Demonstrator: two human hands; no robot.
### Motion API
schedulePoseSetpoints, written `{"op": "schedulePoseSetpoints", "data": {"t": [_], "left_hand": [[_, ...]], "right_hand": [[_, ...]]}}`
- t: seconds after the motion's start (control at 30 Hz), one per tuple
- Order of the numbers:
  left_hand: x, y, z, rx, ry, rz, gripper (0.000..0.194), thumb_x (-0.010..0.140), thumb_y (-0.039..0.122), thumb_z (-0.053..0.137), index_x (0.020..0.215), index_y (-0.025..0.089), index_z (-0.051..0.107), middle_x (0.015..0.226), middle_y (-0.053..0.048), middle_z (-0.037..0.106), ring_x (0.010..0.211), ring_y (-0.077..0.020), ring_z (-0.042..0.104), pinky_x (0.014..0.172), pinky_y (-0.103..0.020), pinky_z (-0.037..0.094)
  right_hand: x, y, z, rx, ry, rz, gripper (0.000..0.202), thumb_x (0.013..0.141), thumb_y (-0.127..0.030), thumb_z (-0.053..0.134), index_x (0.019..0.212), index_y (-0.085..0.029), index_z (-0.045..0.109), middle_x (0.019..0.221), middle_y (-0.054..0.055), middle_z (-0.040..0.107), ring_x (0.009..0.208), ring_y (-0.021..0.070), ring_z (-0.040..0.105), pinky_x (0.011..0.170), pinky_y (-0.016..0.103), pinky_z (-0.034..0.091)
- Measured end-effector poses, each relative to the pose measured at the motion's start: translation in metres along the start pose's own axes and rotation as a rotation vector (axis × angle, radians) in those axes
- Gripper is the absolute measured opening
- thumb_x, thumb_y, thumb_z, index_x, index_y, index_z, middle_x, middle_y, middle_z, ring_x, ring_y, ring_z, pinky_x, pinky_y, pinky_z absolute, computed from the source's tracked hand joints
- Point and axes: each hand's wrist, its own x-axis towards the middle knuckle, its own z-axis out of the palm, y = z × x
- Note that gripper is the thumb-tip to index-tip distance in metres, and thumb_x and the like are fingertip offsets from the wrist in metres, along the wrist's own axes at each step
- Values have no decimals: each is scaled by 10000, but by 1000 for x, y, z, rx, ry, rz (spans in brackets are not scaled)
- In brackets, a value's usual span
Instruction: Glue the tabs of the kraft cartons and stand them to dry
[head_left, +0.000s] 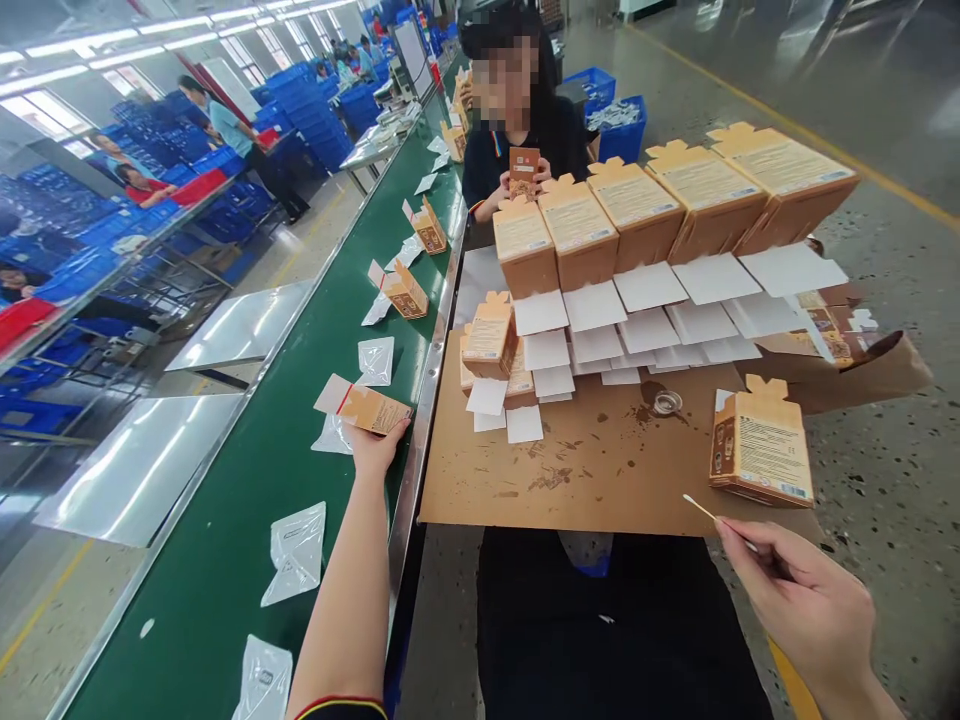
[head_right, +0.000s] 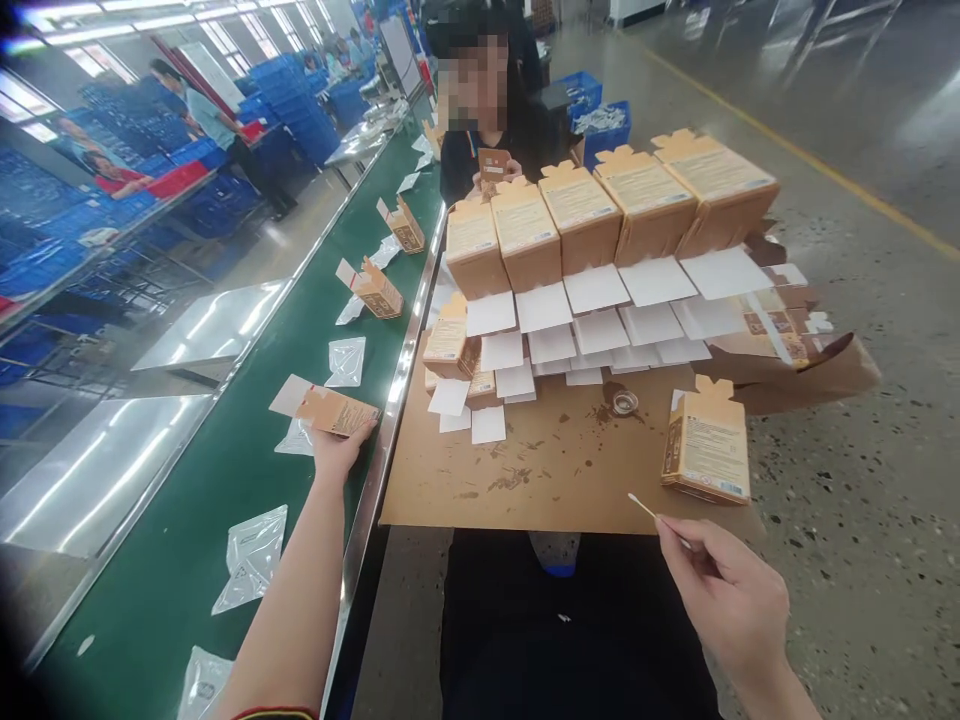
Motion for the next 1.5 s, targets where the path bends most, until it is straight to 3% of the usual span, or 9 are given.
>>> {"op": "schedulePoseSetpoints", "data": {"t": [0.2,0.37,0.53,0.67,0.83,0.97,1.1,1.27,1.5], "left_hand": [[2,9,3,61,106,-103,1019,559,220,1149,1347,242,503,1511,-234,723,1557,-485,677,1378,-749,460],[3,15,12,-112,151,-63,878,714,231,1072,1400,237,524,1571,-212,706,1583,-377,680,1390,-579,501],[22,33,22,-211,157,-65,755,796,236,977,1410,243,537,1509,-193,724,1522,-365,728,1318,-575,576],[17,42,10,-302,157,-91,741,773,234,897,1405,294,515,1490,-147,736,1487,-350,751,1252,-591,628],[-53,55,-28,-548,-73,-126,572,777,337,822,1331,324,682,1431,-101,815,1470,-419,759,1270,-664,618],[-129,78,-40,-685,-235,-135,696,829,380,850,1514,358,728,1601,-91,775,1595,-469,666,1342,-697,557],[-179,93,-33,-692,-291,-104,823,843,438,927,1631,424,691,1746,-46,685,1733,-472,512,1397,-679,506],[-211,84,-10,-726,-384,-187,867,812,508,1003,1624,436,707,1708,-63,720,1676,-457,588,1324,-651,593],[-234,66,21,-651,-384,-280,828,831,470,1006,1594,364,703,1598,-107,783,1574,-398,691,1303,-573,599]], "right_hand": [[-6,14,-9,-6,93,95,254,950,-492,863,784,-303,893,619,-7,756,490,179,659,537,317,614],[-6,15,-12,-33,79,223,341,926,-581,848,743,-294,877,620,5,763,512,189,667,570,324,611],[-8,10,-15,-18,79,279,178,893,-494,855,808,-343,896,681,4,819,538,215,705,542,341,593],[-14,8,-17,2,99,335,26,866,-422,912,847,-405,911,650,22,795,521,258,717,421,375,525],[-14,12,-17,13,92,258,90,854,-465,913,786,-410,890,622,15,783,459,252,677,394,401,512],[5,7,-19,-16,50,41,115,899,-403,877,797,-354,894,615,-13,784,442,206,659,492,376,609],[30,-6,-18,-32,18,-111,100,931,-309,867,835,-302,894,665,-10,817,475,173,677,513,318,607],[35,-38,-1,64,-172,-178,134,1010,-247,822,895,-279,886,706,-12,832,500,152,705,505,262,582],[-3,-76,85,183,-372,-316,258,1125,-181,680,925,-246,830,637,-36,686,547,132,631,578,258,542]]}}
